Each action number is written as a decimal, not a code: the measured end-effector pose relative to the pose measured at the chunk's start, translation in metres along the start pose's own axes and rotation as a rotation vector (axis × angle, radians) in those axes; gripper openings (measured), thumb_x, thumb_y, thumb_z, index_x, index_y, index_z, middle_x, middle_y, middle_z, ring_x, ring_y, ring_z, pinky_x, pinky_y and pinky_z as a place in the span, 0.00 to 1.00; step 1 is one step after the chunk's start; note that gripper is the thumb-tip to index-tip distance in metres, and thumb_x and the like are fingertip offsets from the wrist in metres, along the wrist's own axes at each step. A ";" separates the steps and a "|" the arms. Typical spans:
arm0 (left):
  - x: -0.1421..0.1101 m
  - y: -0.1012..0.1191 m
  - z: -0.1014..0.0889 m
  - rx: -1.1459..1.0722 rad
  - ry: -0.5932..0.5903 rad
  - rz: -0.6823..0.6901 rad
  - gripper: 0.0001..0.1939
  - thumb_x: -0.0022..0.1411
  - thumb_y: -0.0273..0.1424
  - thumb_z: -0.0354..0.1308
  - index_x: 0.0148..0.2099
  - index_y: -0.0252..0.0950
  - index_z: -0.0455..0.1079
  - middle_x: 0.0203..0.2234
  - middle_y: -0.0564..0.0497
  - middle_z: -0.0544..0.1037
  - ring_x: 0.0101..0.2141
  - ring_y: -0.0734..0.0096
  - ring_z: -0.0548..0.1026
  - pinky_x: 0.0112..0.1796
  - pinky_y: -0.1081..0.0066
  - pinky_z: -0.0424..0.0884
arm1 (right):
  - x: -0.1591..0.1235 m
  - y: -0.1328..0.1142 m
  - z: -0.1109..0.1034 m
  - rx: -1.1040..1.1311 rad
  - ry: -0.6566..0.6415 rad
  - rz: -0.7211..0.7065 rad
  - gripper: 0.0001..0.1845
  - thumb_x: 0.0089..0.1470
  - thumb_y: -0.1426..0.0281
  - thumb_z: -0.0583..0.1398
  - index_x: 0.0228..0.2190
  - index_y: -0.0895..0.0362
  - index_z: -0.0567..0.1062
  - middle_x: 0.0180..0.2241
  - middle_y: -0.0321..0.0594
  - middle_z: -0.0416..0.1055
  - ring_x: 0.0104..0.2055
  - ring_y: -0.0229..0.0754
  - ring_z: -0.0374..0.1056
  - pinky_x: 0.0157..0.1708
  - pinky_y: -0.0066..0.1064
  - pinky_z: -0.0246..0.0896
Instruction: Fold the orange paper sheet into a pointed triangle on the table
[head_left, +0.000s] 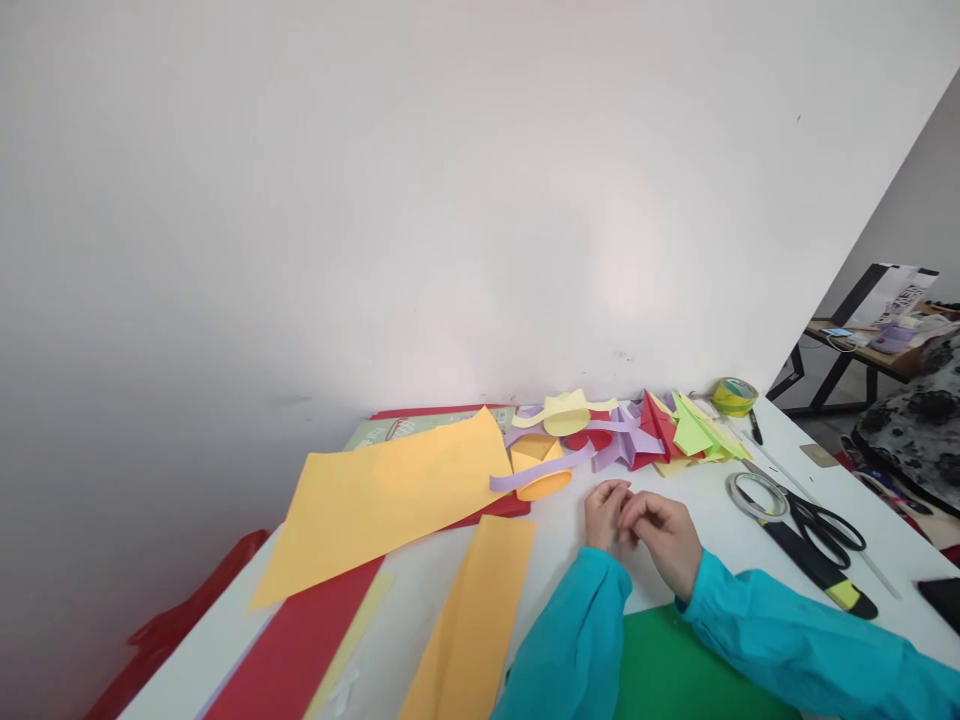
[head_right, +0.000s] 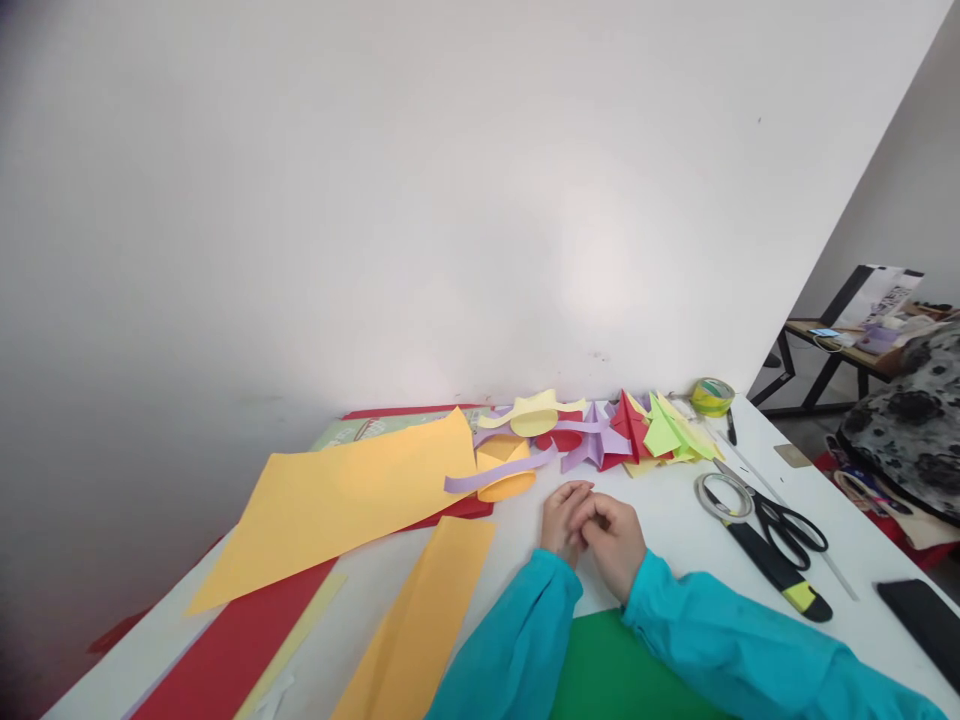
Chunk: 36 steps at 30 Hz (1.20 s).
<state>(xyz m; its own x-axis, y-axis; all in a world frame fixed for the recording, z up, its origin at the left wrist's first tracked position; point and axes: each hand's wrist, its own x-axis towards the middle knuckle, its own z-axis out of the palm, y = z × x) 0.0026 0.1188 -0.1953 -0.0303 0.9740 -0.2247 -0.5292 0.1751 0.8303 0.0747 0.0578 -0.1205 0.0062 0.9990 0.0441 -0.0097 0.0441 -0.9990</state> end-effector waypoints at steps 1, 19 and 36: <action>-0.003 0.002 0.002 0.004 -0.025 -0.004 0.13 0.63 0.36 0.57 0.44 0.31 0.69 0.35 0.49 0.74 0.31 0.72 0.74 0.32 0.68 0.73 | -0.005 0.004 -0.012 -0.069 -0.028 -0.185 0.08 0.41 0.76 0.55 0.18 0.55 0.72 0.18 0.33 0.65 0.20 0.35 0.62 0.21 0.26 0.59; -0.013 0.036 -0.003 -0.155 0.431 0.228 0.14 0.41 0.36 0.61 0.30 0.33 0.65 0.16 0.57 0.69 0.16 0.81 0.64 0.19 0.77 0.63 | -0.001 0.055 -0.100 -0.425 0.127 -0.741 0.14 0.43 0.79 0.48 0.16 0.55 0.68 0.15 0.31 0.63 0.17 0.33 0.59 0.19 0.23 0.53; -0.202 0.094 0.039 0.677 -0.113 0.747 0.12 0.53 0.45 0.57 0.24 0.43 0.68 0.13 0.54 0.62 0.16 0.69 0.64 0.15 0.71 0.59 | 0.007 0.064 -0.114 -0.405 0.193 -0.506 0.12 0.40 0.72 0.50 0.16 0.54 0.71 0.14 0.32 0.66 0.17 0.36 0.61 0.19 0.26 0.55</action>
<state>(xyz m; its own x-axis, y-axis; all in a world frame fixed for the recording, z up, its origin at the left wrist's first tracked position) -0.0076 -0.0557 -0.0522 -0.0575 0.8694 0.4907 0.1854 -0.4737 0.8609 0.1882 0.0667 -0.1855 0.0905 0.8352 0.5424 0.4169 0.4628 -0.7823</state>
